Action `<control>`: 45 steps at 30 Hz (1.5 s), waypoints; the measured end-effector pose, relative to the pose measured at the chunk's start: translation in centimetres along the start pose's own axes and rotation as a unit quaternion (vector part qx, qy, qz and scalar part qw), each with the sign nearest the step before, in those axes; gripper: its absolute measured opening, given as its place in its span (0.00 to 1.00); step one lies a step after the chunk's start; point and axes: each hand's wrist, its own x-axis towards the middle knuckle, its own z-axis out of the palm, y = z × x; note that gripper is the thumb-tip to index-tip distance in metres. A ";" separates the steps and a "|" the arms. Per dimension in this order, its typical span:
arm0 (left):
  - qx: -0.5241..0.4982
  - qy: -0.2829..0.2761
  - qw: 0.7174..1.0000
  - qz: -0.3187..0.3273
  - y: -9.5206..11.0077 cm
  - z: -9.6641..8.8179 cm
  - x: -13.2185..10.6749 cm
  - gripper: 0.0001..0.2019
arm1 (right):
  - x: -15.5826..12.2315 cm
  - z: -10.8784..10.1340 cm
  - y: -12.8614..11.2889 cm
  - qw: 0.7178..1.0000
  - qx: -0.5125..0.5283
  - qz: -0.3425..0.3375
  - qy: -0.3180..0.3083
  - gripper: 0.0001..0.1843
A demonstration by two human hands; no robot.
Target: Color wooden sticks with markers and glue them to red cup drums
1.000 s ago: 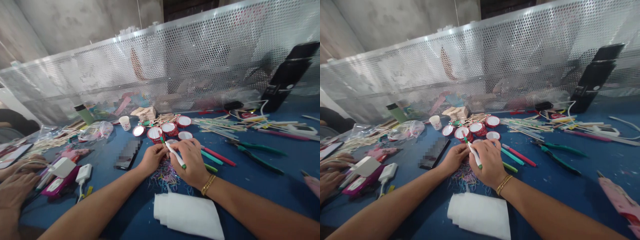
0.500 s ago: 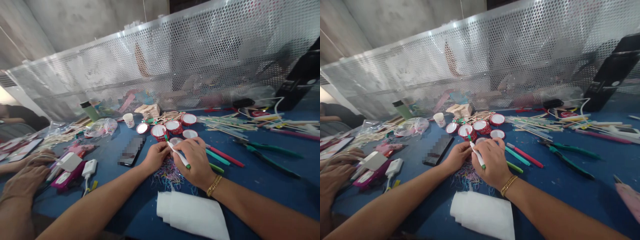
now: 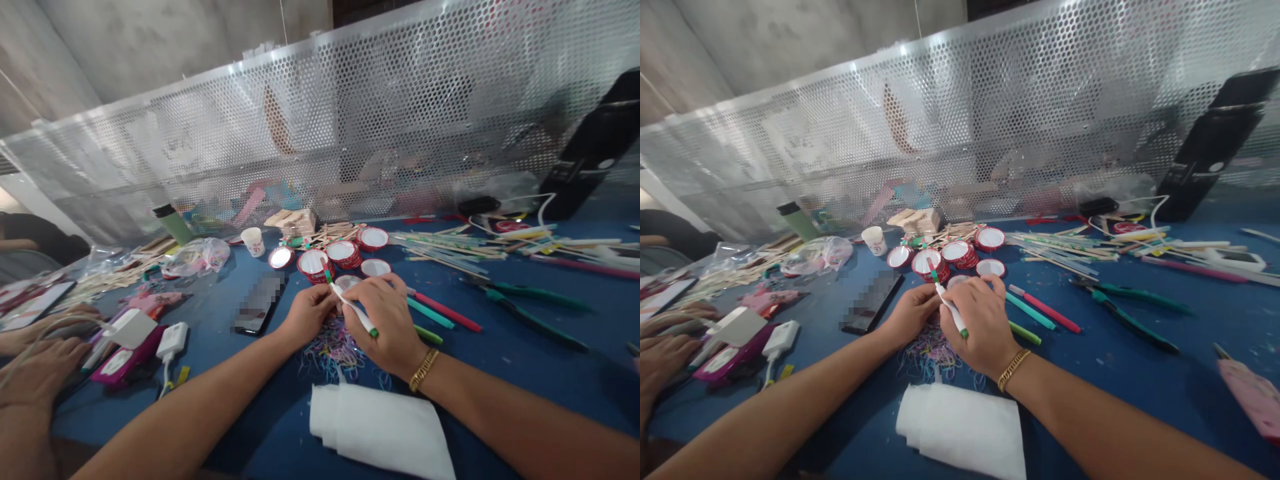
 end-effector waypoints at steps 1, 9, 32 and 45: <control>0.001 0.001 1.000 0.001 0.0 0.0 0.0 0.22 | 0.0 0.0 0.0 1.000 -0.001 0.000 -0.003 0.03; -0.007 0.002 1.000 -0.025 0.2 0.1 0.0 0.20 | 0.1 0.1 0.4 0.999 -0.032 0.019 0.010 0.04; -0.008 0.006 1.000 -0.019 0.4 0.1 -0.1 0.20 | 0.0 0.2 0.5 0.999 -0.033 0.025 0.012 0.03; -0.010 0.005 1.000 -0.006 0.0 0.1 0.0 0.19 | -0.2 0.3 0.3 1.000 -0.020 0.000 -0.024 0.04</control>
